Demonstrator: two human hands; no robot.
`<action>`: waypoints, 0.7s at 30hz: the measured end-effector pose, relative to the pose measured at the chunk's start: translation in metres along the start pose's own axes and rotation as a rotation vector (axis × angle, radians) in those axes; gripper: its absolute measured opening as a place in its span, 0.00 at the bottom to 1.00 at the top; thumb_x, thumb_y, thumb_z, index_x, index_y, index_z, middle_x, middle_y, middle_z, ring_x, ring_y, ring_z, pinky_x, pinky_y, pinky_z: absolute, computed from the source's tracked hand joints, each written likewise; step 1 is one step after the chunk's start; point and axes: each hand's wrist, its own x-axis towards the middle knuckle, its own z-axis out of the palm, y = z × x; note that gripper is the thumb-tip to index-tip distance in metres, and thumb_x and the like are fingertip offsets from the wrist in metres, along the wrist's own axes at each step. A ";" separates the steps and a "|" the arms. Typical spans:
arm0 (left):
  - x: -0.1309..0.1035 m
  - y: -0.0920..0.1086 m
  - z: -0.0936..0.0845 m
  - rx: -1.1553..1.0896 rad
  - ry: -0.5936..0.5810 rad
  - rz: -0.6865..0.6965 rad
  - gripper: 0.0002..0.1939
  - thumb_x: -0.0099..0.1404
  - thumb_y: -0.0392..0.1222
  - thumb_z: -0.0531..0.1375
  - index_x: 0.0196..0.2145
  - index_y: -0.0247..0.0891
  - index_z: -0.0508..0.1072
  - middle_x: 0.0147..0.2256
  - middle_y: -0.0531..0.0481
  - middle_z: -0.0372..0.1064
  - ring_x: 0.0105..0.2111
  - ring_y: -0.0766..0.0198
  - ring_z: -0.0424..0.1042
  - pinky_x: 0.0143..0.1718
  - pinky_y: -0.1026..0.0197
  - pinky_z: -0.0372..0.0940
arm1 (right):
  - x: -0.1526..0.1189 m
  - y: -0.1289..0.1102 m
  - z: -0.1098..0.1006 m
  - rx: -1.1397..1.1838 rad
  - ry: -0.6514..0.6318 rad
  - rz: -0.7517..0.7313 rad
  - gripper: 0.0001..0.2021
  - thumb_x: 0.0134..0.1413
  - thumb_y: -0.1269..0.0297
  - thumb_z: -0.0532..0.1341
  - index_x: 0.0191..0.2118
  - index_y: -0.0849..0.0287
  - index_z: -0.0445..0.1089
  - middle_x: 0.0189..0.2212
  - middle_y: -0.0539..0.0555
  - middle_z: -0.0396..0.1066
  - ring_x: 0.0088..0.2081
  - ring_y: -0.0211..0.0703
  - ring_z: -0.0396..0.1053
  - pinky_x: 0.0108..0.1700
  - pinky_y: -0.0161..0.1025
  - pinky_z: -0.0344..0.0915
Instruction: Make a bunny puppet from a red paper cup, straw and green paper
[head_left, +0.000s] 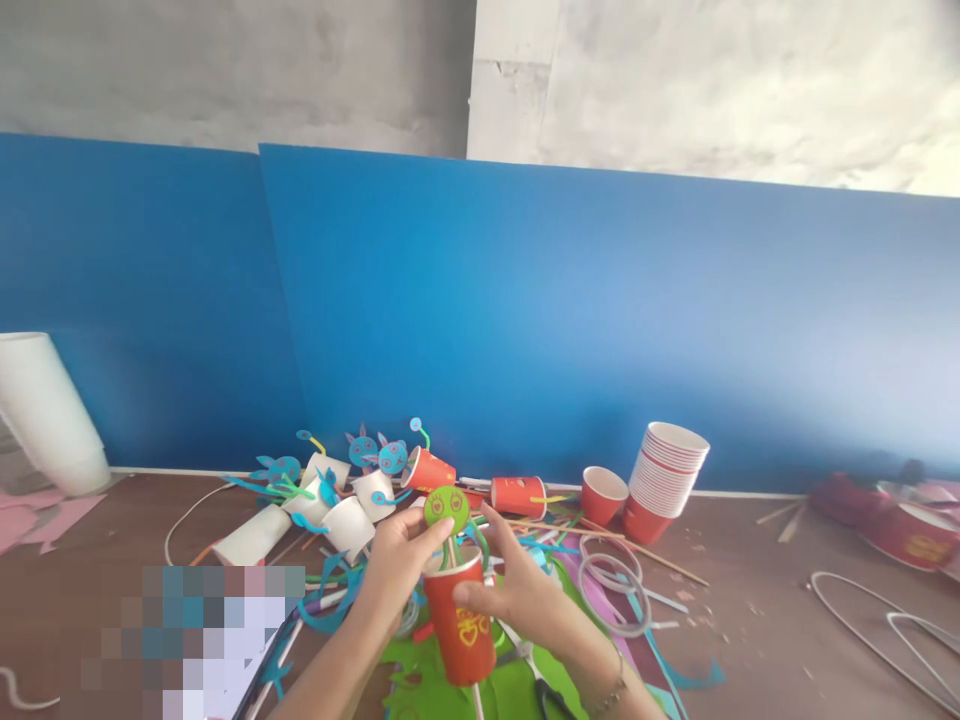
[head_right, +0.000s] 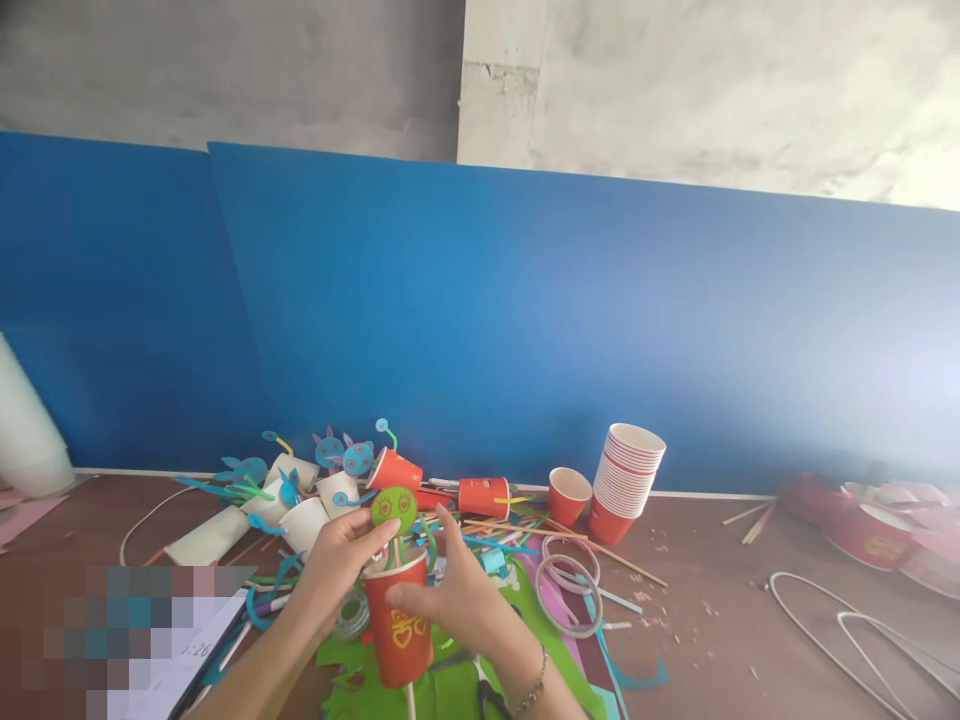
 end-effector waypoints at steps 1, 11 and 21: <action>0.000 0.001 0.001 -0.021 0.009 0.002 0.17 0.49 0.49 0.66 0.33 0.34 0.76 0.32 0.46 0.77 0.36 0.53 0.73 0.37 0.58 0.66 | -0.001 0.000 0.001 0.051 -0.063 0.030 0.54 0.36 0.59 0.72 0.66 0.57 0.39 0.54 0.61 0.65 0.56 0.54 0.61 0.54 0.47 0.60; 0.000 0.002 -0.004 0.077 -0.081 0.024 0.19 0.51 0.49 0.66 0.37 0.32 0.78 0.31 0.45 0.77 0.33 0.54 0.74 0.37 0.58 0.65 | -0.005 -0.004 0.007 0.110 -0.148 0.107 0.55 0.39 0.68 0.69 0.67 0.54 0.32 0.42 0.53 0.74 0.42 0.47 0.72 0.43 0.42 0.67; 0.001 0.000 -0.006 0.146 -0.029 0.069 0.18 0.52 0.48 0.65 0.36 0.32 0.78 0.32 0.45 0.77 0.35 0.52 0.74 0.37 0.58 0.66 | -0.003 -0.005 0.007 0.111 -0.069 0.007 0.44 0.37 0.63 0.71 0.62 0.57 0.52 0.42 0.55 0.73 0.44 0.50 0.70 0.44 0.43 0.67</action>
